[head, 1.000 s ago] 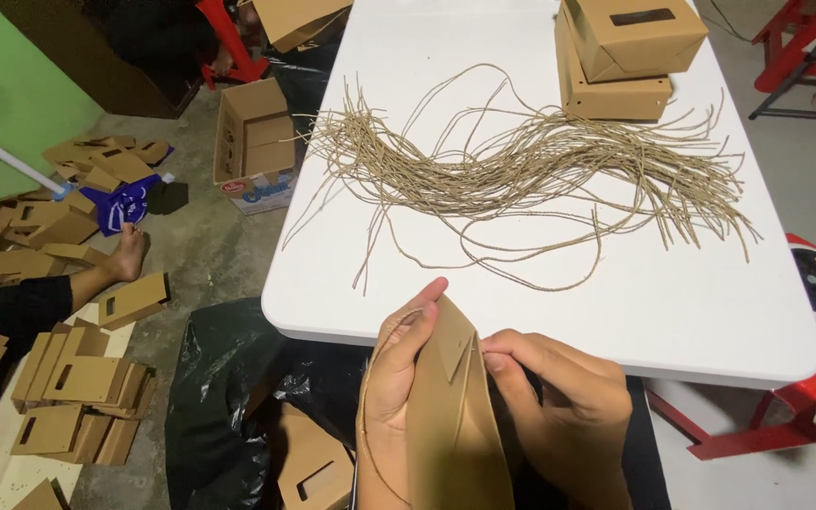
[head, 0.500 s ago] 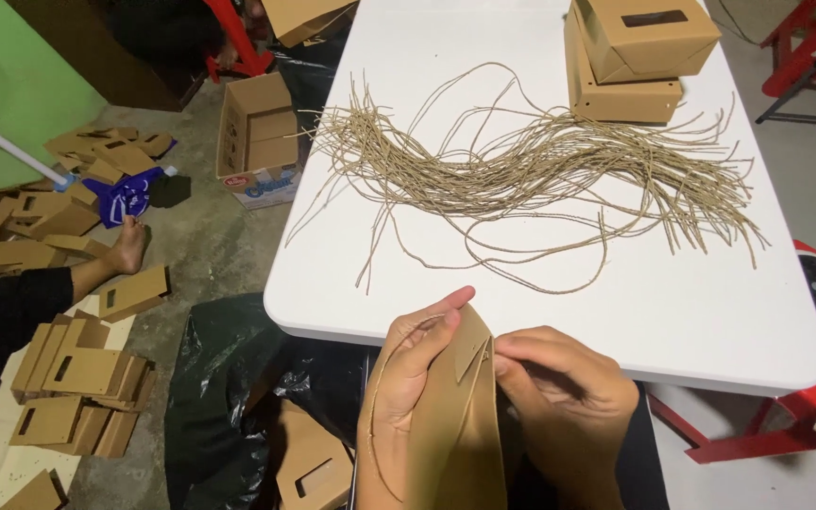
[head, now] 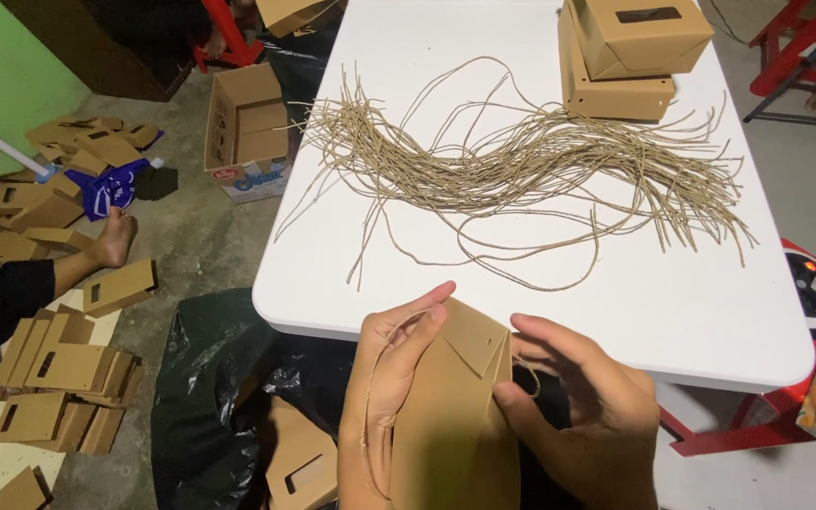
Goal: The person assembles small cardboard boxes by threading twine through pre-punched holes at the top. They pull the twine tight to secure the box flaps and then place the finished box into a black plastic bag. The process is repeated with another box.
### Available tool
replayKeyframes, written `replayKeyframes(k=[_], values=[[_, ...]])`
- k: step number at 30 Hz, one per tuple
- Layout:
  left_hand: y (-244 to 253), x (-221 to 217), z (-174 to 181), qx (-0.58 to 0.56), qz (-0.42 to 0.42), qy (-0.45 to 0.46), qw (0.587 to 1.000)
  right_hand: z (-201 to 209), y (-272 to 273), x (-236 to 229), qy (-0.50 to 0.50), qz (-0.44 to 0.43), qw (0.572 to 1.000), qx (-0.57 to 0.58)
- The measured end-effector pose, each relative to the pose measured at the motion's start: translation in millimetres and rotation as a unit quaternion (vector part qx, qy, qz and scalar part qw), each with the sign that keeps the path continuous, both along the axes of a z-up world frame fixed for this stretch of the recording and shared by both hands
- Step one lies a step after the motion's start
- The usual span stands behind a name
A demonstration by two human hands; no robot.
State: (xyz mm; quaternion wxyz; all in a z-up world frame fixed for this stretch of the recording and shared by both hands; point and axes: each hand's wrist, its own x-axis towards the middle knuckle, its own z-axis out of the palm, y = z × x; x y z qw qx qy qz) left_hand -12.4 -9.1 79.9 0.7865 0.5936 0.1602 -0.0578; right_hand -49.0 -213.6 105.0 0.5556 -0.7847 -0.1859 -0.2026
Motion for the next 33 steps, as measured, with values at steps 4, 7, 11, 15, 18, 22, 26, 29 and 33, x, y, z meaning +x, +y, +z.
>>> replayKeyframes(k=[4, 7, 11, 15, 18, 22, 26, 29, 33], values=[[2, 0, -8, 0.045, 0.003, -0.054, 0.998, 7, -2, -10, 0.110, -0.036, 0.993, 0.011], [1, 1, -19, 0.053, 0.003, -0.087, 0.995, 4, -4, -13, 0.132, -0.071, 0.988, 0.035], [-3, 2, -31, 0.046, 0.039, -0.115, 0.991, 14, 10, -17, 0.123, -0.166, 0.978, 0.021], [1, -1, -40, 0.044, 0.052, -0.128, 0.989, 17, 18, -26, 0.118, -0.219, 0.967, -0.057], [4, -6, -36, 0.066, 0.063, -0.130, 0.987, 18, 23, -26, 0.056, -0.187, 0.980, -0.034], [5, -12, -29, 0.116, 0.083, -0.183, 0.973, 10, 24, -16, 0.000, -0.229, 0.971, -0.072], [4, -14, -25, 0.159, 0.103, -0.218, 0.957, 10, 25, -9, -0.085, -0.226, 0.968, -0.067], [5, -14, -26, 0.182, 0.113, -0.232, 0.949, 2, 16, 2, -0.168, -0.194, 0.960, -0.116], [6, -12, -30, 0.210, 0.132, -0.261, 0.933, -5, 15, 12, -0.184, -0.163, 0.967, -0.071]])
